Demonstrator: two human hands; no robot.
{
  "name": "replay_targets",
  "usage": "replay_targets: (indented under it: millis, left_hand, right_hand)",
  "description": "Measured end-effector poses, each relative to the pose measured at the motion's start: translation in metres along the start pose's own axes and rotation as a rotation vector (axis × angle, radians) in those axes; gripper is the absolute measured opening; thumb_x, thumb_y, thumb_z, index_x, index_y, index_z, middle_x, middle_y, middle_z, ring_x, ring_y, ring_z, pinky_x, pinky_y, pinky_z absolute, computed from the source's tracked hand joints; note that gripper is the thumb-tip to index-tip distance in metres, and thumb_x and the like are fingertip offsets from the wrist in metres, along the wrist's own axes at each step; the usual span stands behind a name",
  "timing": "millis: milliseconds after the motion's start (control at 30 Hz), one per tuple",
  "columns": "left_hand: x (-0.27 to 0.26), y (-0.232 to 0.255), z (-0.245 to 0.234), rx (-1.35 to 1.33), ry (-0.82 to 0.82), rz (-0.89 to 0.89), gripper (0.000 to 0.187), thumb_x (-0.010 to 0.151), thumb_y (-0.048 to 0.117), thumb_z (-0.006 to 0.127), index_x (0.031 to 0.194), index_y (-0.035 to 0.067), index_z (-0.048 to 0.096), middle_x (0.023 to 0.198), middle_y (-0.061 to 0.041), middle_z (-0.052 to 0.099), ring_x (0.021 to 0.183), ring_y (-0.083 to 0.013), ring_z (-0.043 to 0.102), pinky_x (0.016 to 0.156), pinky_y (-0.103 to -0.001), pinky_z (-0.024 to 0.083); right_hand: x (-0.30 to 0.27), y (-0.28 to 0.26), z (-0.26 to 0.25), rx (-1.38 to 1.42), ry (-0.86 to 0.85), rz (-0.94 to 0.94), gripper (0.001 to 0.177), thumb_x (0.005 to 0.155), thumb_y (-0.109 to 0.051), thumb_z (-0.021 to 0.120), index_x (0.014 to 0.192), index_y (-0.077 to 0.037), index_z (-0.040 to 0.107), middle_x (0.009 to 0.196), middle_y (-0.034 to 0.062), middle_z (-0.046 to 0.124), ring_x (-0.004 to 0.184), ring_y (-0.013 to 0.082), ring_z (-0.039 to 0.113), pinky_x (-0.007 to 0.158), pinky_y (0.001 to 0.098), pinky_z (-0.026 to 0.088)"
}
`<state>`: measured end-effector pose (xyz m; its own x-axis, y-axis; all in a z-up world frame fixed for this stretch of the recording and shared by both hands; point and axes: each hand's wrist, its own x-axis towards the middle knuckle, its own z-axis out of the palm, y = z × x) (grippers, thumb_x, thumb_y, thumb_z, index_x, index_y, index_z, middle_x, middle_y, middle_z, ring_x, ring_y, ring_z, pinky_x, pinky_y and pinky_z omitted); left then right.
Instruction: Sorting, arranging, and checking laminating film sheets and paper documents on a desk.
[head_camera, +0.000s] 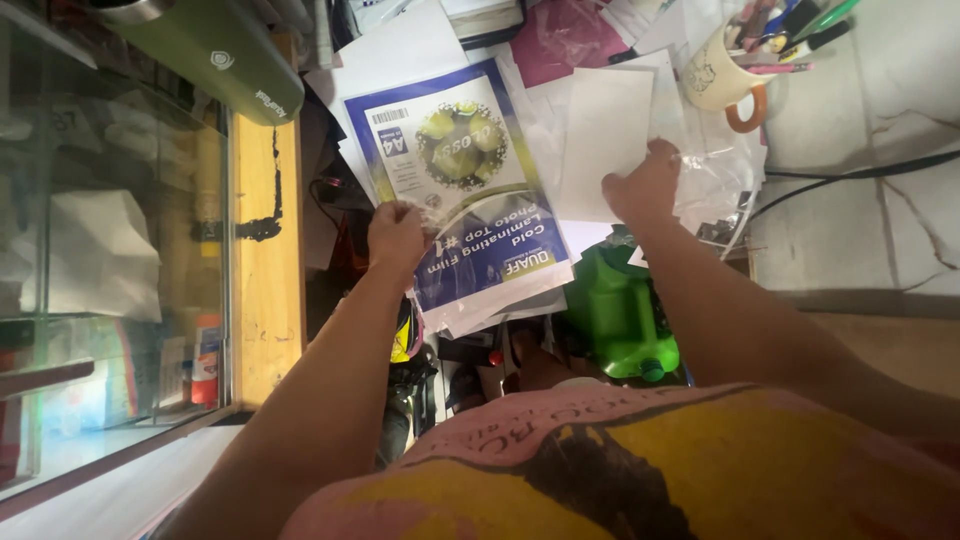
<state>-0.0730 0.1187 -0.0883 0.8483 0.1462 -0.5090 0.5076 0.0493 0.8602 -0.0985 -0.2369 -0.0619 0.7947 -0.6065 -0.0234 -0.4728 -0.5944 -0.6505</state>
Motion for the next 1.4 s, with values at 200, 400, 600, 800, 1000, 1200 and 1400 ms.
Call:
replay_targets:
  millis: [200,400,600,800,1000,1200,1400]
  left_hand:
    - [-0.045,0.062,0.006,-0.409,-0.098,-0.141,0.019,0.091,0.006,0.055,0.109,0.008,0.049,0.116,-0.008,0.071,0.09,-0.0231,0.07,0.081,-0.04,0.062]
    - [-0.034,0.063,0.011,-0.531,-0.231,-0.212,0.025,0.102,0.022,0.05,0.12,0.005,0.053,0.118,-0.012,0.064,0.096,-0.0271,0.07,0.086,-0.044,0.063]
    - [-0.065,0.115,0.022,-0.431,-0.463,-0.091,0.027,0.098,0.026,0.062,0.119,0.01,0.054,0.121,-0.008,0.067,0.097,-0.0236,0.068,0.093,-0.043,0.058]
    - [-0.049,0.102,0.014,-0.493,-0.339,-0.276,0.055,0.091,0.055,0.063,0.12,0.009,0.054,0.108,-0.008,0.067,0.089,-0.0235,0.067,0.086,-0.043,0.058]
    - [-0.035,0.039,-0.012,0.273,0.098,0.002,0.057,0.076,0.03,0.08,0.121,0.0,0.061,0.104,-0.016,0.073,0.082,-0.0237,0.069,0.069,-0.038,0.056]
    - [-0.02,0.018,-0.014,0.608,0.195,-0.075,0.069,0.071,0.034,0.083,0.124,-0.005,0.063,0.126,-0.029,0.06,0.104,-0.0376,0.066,0.085,-0.041,0.056]
    - [-0.04,0.059,0.007,0.679,0.157,-0.254,0.072,0.07,0.038,0.078,0.127,-0.003,0.06,0.145,-0.035,0.036,0.114,-0.0447,0.06,0.092,-0.048,0.054]
  right_hand:
    - [-0.038,-0.048,-0.002,-0.169,-0.221,-0.208,0.073,0.079,-0.021,0.082,0.143,-0.013,0.047,0.141,0.023,0.044,0.13,0.0407,0.048,0.108,0.0527,0.042]
    - [-0.101,-0.127,-0.023,-0.315,-0.589,-0.555,0.086,0.073,-0.031,0.088,0.145,-0.017,0.042,0.14,0.021,0.042,0.129,0.0396,0.045,0.105,0.0565,0.037]
    - [-0.072,-0.063,0.046,-0.002,-0.296,-0.516,0.033,0.109,-0.021,0.06,0.142,-0.021,0.06,0.134,0.017,0.065,0.122,0.036,0.065,0.108,0.0479,0.055]
    - [-0.011,-0.087,0.024,1.067,-0.439,0.312,0.045,0.103,-0.029,0.044,0.139,-0.003,0.052,0.118,0.0164,0.072,0.111,0.0336,0.07,0.099,0.0486,0.054]
    - [0.019,-0.054,-0.009,1.384,-0.572,0.452,0.032,0.104,-0.024,0.049,0.132,-0.008,0.051,0.103,0.0087,0.062,0.099,0.0291,0.063,0.099,0.053,0.051]
    - [0.016,-0.038,-0.017,0.997,-0.41,0.526,0.025,0.1,-0.017,0.057,0.122,-0.005,0.059,0.094,0.006,0.061,0.084,0.0256,0.065,0.084,0.0459,0.061]
    - [0.023,-0.014,-0.01,1.008,-0.404,0.535,0.024,0.099,-0.016,0.059,0.12,-0.004,0.058,0.091,0.01,0.062,0.077,0.0259,0.065,0.074,0.0454,0.061]
